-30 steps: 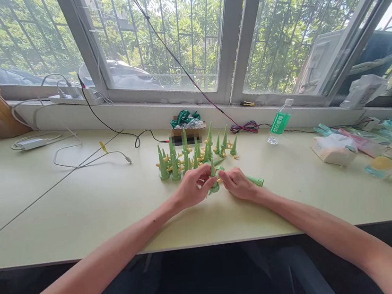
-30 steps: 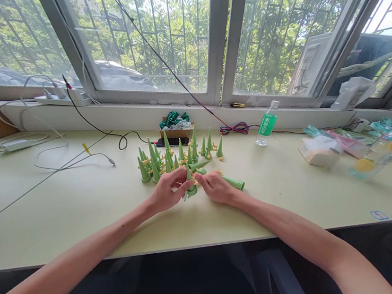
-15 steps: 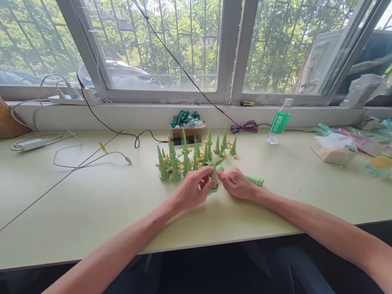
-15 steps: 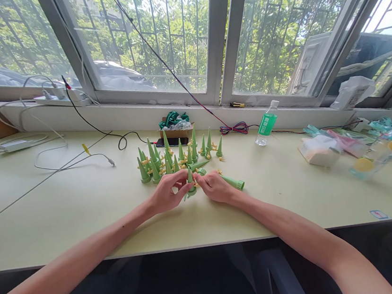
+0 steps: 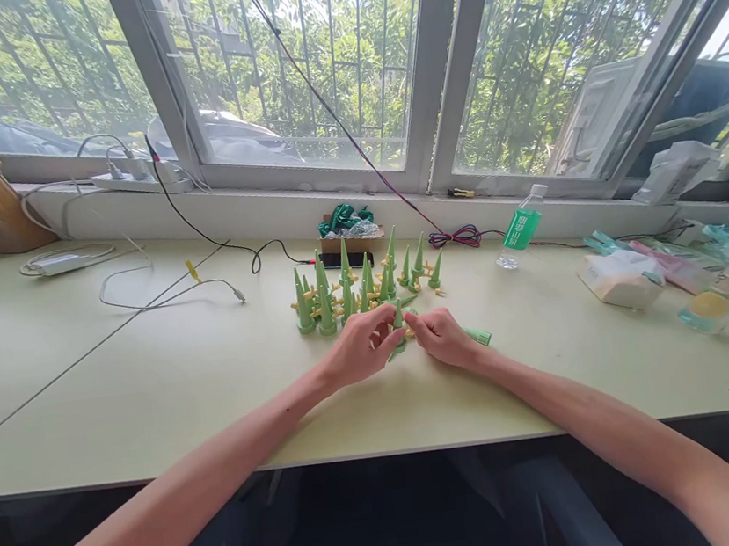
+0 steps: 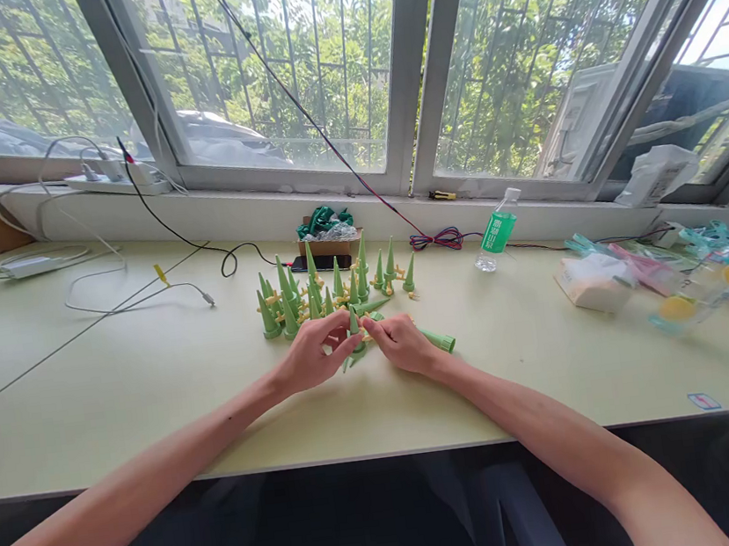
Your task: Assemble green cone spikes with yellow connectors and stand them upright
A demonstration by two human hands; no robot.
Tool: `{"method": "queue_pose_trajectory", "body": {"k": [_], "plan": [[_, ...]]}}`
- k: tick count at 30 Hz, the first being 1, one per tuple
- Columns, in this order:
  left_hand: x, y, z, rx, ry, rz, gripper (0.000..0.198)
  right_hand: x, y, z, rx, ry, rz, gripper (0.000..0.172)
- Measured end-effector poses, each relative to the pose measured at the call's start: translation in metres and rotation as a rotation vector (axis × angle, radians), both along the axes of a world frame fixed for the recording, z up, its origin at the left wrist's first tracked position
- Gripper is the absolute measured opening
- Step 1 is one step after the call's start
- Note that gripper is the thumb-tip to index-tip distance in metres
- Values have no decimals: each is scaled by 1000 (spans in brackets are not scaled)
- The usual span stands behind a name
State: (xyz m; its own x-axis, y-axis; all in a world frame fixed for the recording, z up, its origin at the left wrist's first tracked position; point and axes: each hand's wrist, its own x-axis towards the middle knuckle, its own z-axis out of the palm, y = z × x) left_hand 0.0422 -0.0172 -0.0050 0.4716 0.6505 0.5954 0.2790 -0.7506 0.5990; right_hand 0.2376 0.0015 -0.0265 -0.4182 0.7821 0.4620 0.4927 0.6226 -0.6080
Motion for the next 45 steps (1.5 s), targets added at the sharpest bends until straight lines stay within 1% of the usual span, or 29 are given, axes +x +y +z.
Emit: {"method": "queue_pose_trajectory", "body": {"k": [19, 25, 29, 34, 40, 45], "plan": [[0, 1, -1, 13, 22, 24, 18, 0, -1, 4, -9, 21, -12, 65], [-1, 2, -1, -19, 88, 39, 13, -1, -3, 7, -24, 30, 3, 62], [-1, 1, -2, -23, 107, 48, 13, -2, -3, 8, -27, 26, 11, 61], [-1, 1, -1, 3, 111, 50, 13, -2, -4, 8, -26, 21, 18, 61], [-1, 1, 0, 69, 80, 49, 19, -2, -4, 9, -27, 15, 26, 61], [-1, 0, 1, 72, 82, 48, 19, -2, -4, 9, -33, 10, 34, 61]]}}
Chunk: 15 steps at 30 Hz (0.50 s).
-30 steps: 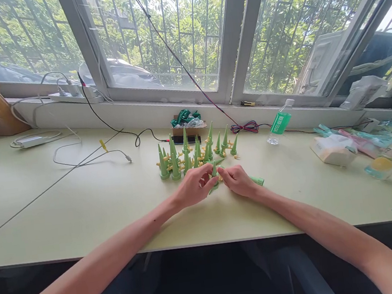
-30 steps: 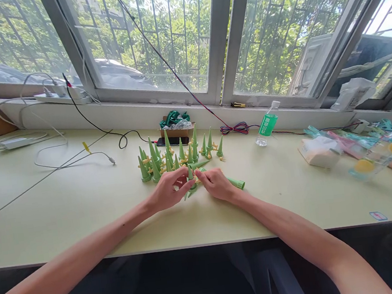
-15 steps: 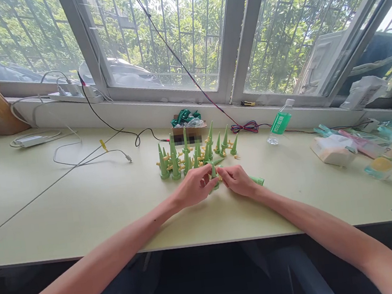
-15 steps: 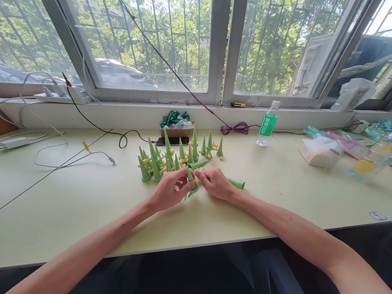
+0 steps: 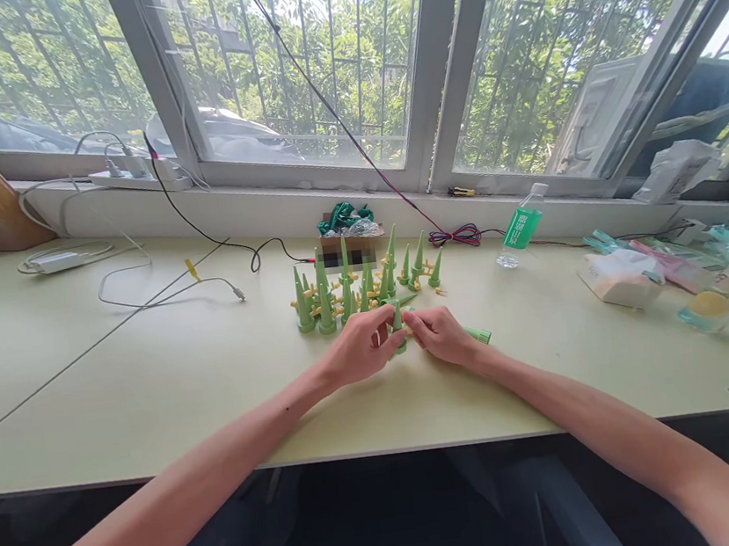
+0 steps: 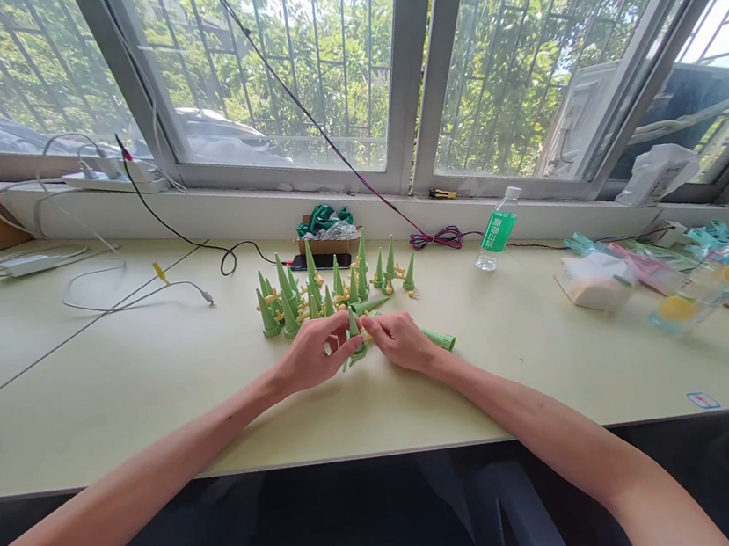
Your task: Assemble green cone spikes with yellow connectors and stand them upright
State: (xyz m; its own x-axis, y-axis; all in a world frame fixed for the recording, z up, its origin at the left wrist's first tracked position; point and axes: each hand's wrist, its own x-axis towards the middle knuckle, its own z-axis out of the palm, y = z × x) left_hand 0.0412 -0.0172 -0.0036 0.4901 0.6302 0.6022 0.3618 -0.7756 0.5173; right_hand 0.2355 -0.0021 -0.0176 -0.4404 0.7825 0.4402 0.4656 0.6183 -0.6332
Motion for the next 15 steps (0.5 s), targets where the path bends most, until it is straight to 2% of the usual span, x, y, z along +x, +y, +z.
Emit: {"method": "queue_pose_trajectory", "body": {"k": [15], "plan": [[-1, 2, -3, 32, -23, 0, 21, 0, 0, 0, -12, 16, 4, 61]]}}
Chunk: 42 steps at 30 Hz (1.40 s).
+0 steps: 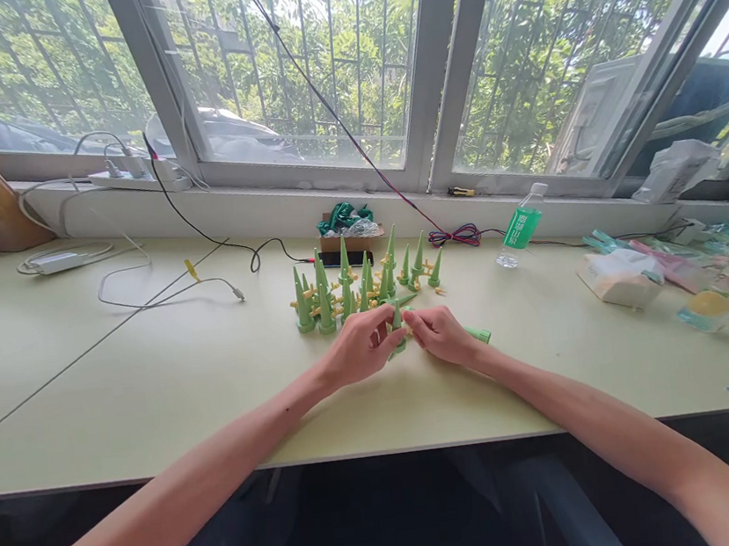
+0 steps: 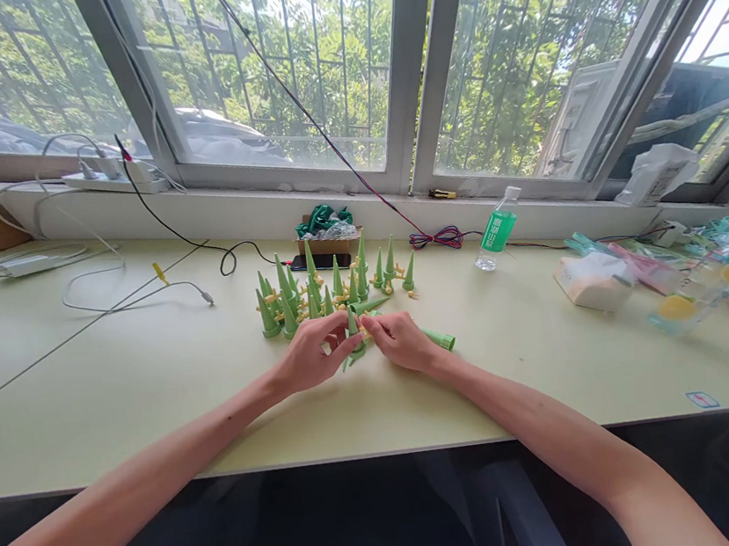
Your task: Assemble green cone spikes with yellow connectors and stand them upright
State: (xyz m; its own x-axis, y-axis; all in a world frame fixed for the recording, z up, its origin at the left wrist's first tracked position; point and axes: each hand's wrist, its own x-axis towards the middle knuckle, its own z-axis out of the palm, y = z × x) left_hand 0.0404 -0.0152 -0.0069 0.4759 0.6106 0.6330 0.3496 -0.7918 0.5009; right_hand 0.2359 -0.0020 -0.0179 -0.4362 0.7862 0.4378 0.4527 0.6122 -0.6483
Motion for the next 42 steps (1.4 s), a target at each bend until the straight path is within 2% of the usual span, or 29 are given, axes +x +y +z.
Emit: {"method": "queue_pose_trajectory", "body": {"k": [13, 19, 29, 38, 42], "plan": [[1, -2, 4, 32, -30, 21, 24, 1, 0, 0, 16, 39, 3, 61], [0, -3, 4, -19, -17, 31, 20, 1, 0, 0, 28, 38, 1, 58], [2, -3, 4, -141, -57, -31, 21, 1, 0, 2, 21, 46, 5, 53], [-3, -1, -1, 46, 99, -65, 16, -3, 0, -2, -50, 53, -19, 51], [-2, -2, 0, 24, 73, -43, 17, -5, 0, -2, -78, 88, -41, 52]]}}
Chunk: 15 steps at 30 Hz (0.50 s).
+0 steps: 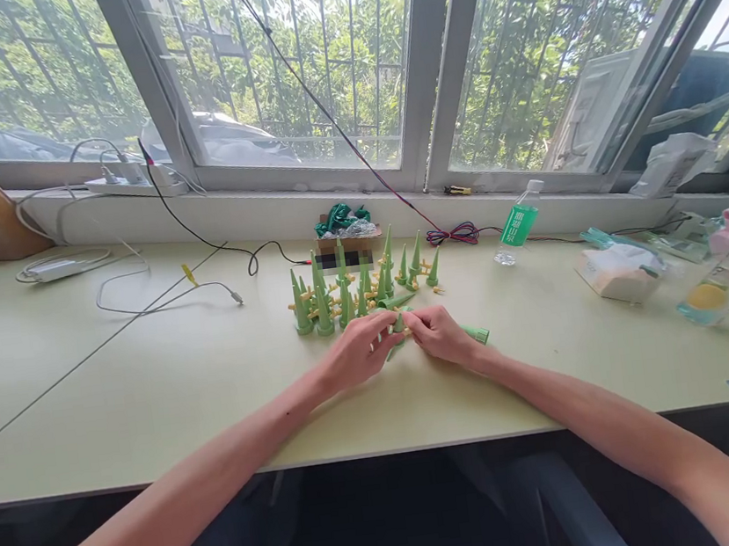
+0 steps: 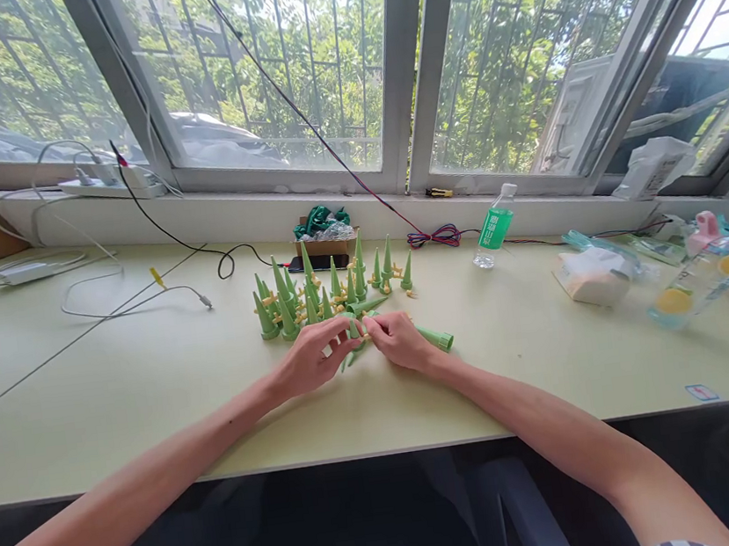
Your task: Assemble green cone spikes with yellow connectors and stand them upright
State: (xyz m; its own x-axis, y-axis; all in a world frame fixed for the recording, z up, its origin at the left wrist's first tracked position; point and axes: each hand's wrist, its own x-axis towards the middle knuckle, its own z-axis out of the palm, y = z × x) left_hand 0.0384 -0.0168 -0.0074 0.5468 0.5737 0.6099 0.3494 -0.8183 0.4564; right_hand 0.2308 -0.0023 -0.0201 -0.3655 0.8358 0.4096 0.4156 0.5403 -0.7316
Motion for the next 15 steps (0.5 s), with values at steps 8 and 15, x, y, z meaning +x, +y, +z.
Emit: {"method": "queue_pose_trajectory", "body": {"k": [8, 15], "plan": [[3, 0, 11, -450, -297, -34, 26, 6, 0, 3, 110, 1, 21, 38], [0, 0, 15, -718, -397, -107, 32, 9, -1, 5, 291, -55, 155, 32]]}}
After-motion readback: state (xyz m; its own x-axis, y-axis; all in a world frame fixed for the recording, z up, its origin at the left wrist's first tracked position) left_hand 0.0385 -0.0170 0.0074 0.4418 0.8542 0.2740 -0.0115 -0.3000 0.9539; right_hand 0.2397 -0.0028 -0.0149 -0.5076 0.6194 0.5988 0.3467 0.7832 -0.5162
